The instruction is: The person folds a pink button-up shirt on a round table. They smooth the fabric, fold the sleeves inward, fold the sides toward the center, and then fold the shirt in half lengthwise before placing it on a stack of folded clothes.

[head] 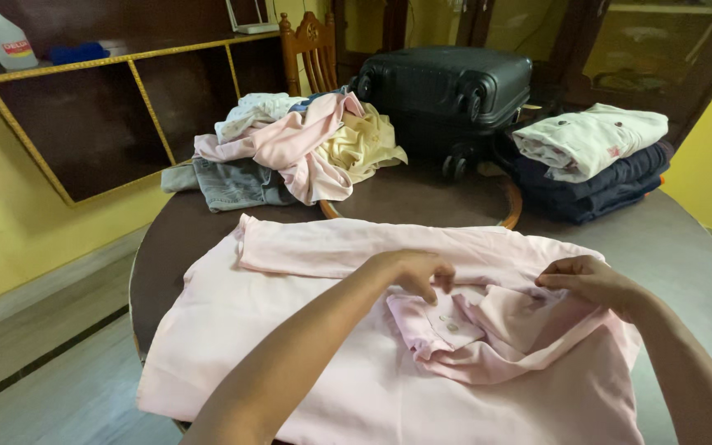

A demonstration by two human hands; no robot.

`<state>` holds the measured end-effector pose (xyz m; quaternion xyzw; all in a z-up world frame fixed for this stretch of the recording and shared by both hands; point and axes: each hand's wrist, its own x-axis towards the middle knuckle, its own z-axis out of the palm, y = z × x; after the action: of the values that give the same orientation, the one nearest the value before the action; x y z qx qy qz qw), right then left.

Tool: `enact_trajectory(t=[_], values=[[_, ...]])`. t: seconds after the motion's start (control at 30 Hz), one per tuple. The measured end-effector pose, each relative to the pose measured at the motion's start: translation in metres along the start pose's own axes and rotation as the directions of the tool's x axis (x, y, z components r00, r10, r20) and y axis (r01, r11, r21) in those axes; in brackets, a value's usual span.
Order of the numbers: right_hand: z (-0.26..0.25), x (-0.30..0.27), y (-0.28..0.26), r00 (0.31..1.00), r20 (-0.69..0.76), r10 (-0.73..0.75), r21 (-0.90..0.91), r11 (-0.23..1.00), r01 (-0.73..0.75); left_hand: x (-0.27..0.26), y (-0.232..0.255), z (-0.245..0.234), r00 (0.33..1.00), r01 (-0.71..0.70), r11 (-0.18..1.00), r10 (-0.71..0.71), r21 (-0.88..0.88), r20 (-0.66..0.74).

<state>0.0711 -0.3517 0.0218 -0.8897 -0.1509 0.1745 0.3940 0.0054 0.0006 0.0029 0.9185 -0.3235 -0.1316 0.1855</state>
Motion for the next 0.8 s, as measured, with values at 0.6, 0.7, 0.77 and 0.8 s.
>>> enact_trajectory(t=[0.6, 0.7, 0.77, 0.8], values=[[-0.027, -0.008, 0.036, 0.991, 0.132, -0.038, 0.490, 0.871, -0.031, -0.016, -0.048, -0.120, 0.439, -0.498, 0.409, -0.641, -0.764, -0.630], [-0.033, 0.010, 0.062, 0.986, 0.117, -0.117, 0.505, 0.862, 0.042, -0.045, -0.067, -0.119, 0.344, -0.605, 0.346, -0.699, -0.717, -0.627], [-0.034, 0.018, 0.070, 0.977, 0.138, -0.161, 0.290, 0.950, 0.116, -0.064, -0.076, -0.107, 0.300, -0.599, 0.319, -0.761, -0.734, -0.575], [-0.033, 0.022, 0.070, 0.971, 0.156, -0.181, 0.175, 0.973, 0.153, -0.075, -0.079, -0.099, 0.274, -0.597, 0.305, -0.792, -0.742, -0.546]])
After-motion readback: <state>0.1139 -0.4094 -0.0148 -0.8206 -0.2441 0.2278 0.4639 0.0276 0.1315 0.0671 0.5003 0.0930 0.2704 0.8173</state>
